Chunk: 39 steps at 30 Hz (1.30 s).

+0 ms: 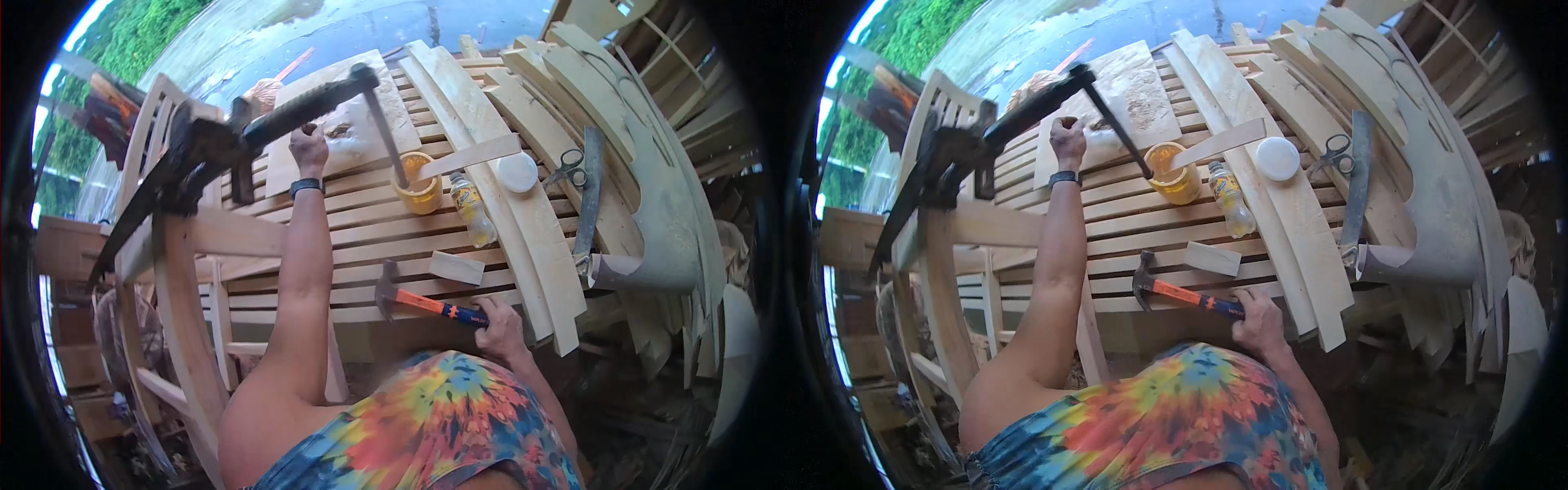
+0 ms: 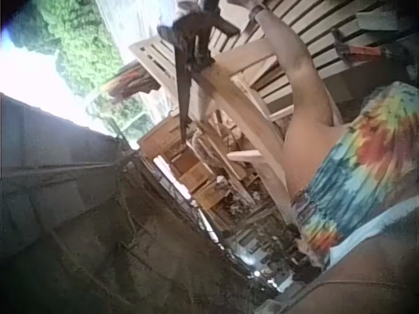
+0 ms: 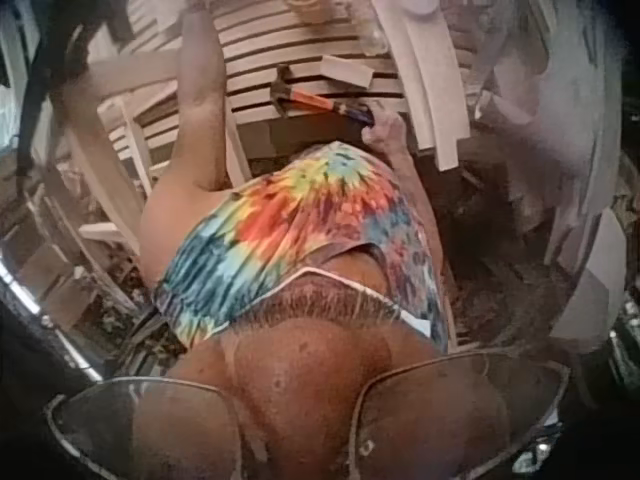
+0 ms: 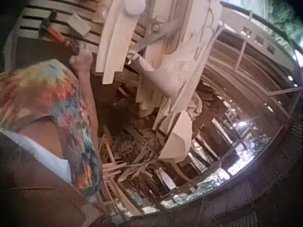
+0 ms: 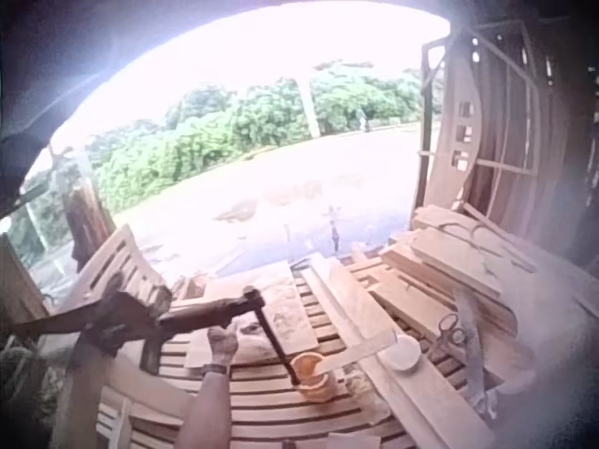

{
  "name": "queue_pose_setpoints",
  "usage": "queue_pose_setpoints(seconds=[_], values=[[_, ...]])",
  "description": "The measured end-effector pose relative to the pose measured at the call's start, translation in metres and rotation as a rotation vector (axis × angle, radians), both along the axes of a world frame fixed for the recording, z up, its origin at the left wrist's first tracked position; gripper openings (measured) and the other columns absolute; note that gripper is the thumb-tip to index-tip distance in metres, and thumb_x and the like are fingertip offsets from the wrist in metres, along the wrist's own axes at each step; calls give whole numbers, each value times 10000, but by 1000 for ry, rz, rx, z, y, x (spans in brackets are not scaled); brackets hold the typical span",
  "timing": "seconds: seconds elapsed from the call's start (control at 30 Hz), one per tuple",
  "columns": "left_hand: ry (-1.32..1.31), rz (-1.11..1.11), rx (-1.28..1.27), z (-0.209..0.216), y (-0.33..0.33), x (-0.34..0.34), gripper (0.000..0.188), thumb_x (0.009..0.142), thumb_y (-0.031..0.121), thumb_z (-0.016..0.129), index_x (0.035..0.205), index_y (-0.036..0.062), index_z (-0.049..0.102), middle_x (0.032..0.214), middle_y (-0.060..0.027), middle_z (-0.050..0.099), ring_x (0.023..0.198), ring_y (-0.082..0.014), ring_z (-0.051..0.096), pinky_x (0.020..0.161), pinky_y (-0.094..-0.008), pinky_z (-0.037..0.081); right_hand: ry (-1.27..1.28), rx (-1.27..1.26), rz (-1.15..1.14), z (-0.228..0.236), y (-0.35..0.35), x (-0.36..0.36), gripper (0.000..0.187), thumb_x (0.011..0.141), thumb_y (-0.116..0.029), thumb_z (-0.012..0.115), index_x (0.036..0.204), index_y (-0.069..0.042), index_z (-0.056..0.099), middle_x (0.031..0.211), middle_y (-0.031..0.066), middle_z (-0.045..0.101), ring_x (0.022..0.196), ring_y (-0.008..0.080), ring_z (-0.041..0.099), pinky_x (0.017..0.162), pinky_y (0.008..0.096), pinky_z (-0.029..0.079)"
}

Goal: The person assembles a wooden chair by clamping the wooden frame with a bar clamp and hammering the joints into place with a hammer.

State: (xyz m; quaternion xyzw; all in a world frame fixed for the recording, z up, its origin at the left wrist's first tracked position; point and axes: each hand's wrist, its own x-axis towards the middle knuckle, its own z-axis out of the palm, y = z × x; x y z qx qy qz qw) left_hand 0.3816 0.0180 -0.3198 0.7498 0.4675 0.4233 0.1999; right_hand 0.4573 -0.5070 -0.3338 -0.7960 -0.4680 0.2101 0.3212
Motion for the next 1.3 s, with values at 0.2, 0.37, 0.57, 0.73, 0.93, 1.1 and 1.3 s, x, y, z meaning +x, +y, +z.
queue_pose_setpoints(seconds=[0.2, 0.37, 0.57, 0.73, 0.93, 1.1, 1.3], values=[[-197, 111, -316, -34, -10, -124, 267, 893, 253, 563, 1044, 94, 715, 812, -153, 708, 686, -243, 653, 652, -406, 527, -116, -67, 231, 8, 6, -39, 546, 702, -148, 653, 1238, -150, 551, 974, 185, 600, 839, 413, 646, 758, 510, 533], [-594, 255, -582, -63, -176, -113, 263, 858, 22, 495, 1058, 0, 665, 919, -114, 660, 760, -183, 649, 622, -366, 534, 181, -72, 104, 11, -36, -27, 414, 718, -239, 730, 1098, -86, 672, 818, 174, 684, 775, 312, 688, 721, 402, 521], [-681, -5, -871, -20, -394, -227, 283, 941, 56, 575, 1209, -26, 616, 919, -62, 666, 725, -121, 607, 612, -261, 506, 225, 14, 356, 28, -64, -21, 375, 767, -259, 781, 982, 8, 629, 724, 102, 592, 633, 189, 551, 618, 345, 472], [-605, 121, -1017, -16, -510, -366, 232, 929, 176, 655, 1105, 26, 676, 929, -45, 664, 788, -130, 626, 686, -286, 572, 409, 102, 409, 44, -79, -16, 288, 794, -228, 772, 883, -21, 592, 687, 14, 557, 596, 112, 497, 549, 305, 422], [-527, 280, -804, 129, -540, -480, 208, 925, 205, 638, 1028, 24, 653, 868, -73, 691, 697, -169, 663, 578, -301, 543, 598, 110, 295, 66, -58, -18, 161, 842, -153, 722, 834, -46, 603, 640, -7, 572, 617, 60, 534, 556, 260, 433], [-380, 395, -59, 260, -449, -522, 209, 954, 132, 581, 1110, 11, 649, 836, -5, 634, 692, -101, 585, 641, -255, 500, 553, 30, 296, 109, -46, -39, 150, 857, -158, 696, 881, -33, 617, 668, -15, 576, 604, 59, 524, 544, 249, 426], [-177, -304, -67, 352, -282, -376, 230, 890, 163, 682, 1043, -9, 669, 898, -65, 684, 755, -115, 649, 663, -253, 531, 455, 191, 237, 215, -5, -81, 208, 870, -130, 684, 1028, -20, 607, 661, -12, 557, 523, 65, 503, 484, 241, 423]])
